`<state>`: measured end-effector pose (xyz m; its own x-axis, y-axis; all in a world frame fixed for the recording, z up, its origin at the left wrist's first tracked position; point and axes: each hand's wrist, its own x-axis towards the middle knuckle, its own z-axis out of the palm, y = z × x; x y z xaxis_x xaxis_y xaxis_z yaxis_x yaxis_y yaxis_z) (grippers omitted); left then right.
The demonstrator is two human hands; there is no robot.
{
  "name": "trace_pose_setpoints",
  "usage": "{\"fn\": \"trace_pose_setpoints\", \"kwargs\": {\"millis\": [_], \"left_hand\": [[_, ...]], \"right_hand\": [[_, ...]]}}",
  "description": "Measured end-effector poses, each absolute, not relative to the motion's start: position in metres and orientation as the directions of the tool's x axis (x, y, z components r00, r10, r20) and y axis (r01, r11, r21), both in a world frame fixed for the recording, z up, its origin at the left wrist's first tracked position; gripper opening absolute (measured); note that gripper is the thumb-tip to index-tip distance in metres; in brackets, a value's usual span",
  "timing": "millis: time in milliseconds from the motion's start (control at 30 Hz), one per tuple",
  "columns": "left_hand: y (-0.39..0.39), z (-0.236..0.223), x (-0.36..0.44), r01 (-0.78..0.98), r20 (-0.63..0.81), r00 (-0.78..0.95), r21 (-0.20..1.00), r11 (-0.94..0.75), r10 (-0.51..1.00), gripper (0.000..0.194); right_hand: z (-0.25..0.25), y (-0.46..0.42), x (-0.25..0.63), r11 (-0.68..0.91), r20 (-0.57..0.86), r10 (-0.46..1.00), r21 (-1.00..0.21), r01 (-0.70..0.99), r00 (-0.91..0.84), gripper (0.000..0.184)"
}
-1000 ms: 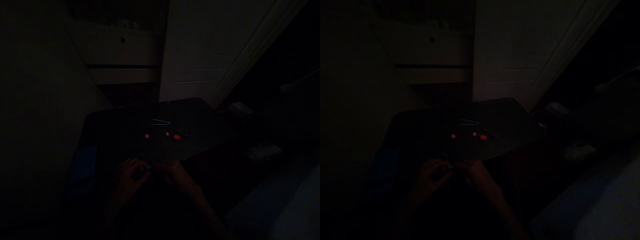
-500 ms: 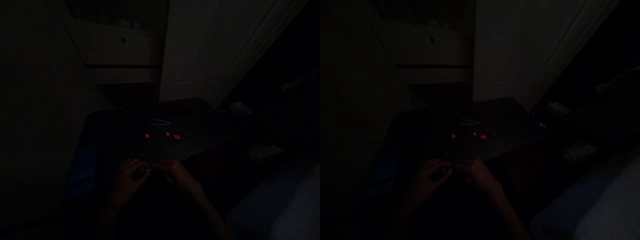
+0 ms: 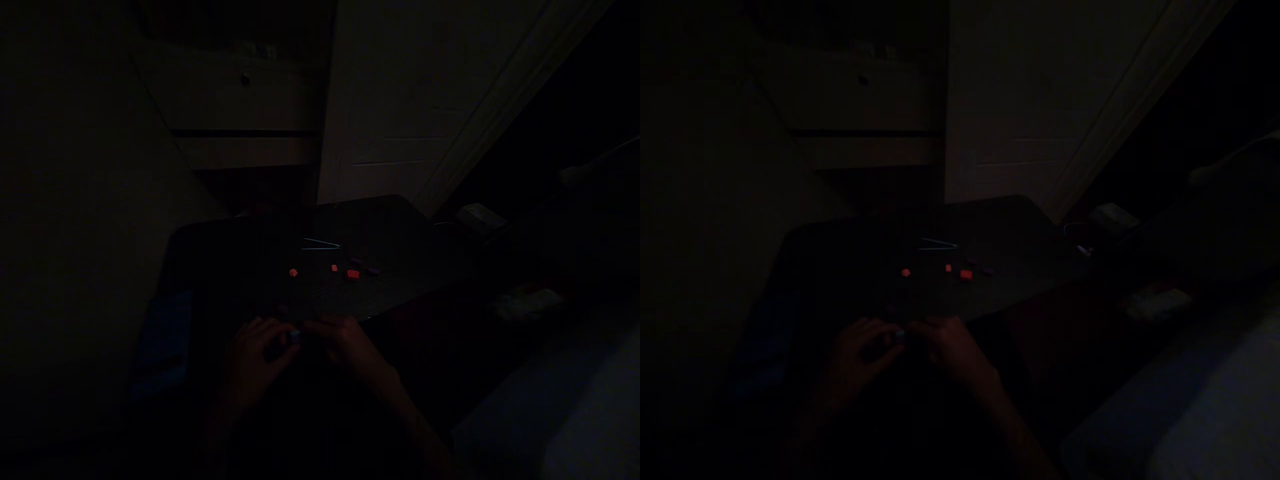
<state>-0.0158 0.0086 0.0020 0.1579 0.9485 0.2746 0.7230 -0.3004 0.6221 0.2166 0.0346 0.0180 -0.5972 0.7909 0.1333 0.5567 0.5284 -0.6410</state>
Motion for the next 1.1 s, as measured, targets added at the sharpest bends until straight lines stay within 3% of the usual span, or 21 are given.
{"fn": "trace_pose_setpoints", "kwargs": {"millis": [367, 500, 1100], "left_hand": [[0.006, 0.015, -0.008, 0.676, 0.249, 0.051, 0.705, -0.217, 0.967, 0.012], [0.006, 0.013, -0.008, 0.686, 0.248, 0.004, 0.704, -0.183, 0.969, 0.015], [0.007, 0.012, -0.008, 0.678, 0.245, 0.089, 0.695, -0.239, 0.965, 0.01]], "right_hand": [[0.008, 0.027, 0.218, 0.457, 0.239, 0.82, -0.821, 0.343, -0.52, 0.034], [0.014, 0.024, 0.215, 0.477, 0.25, 0.794, -0.821, 0.313, -0.553, 0.036], [0.024, 0.026, 0.223, 0.491, 0.172, 0.789, -0.753, 0.437, -0.59, 0.046]]}}
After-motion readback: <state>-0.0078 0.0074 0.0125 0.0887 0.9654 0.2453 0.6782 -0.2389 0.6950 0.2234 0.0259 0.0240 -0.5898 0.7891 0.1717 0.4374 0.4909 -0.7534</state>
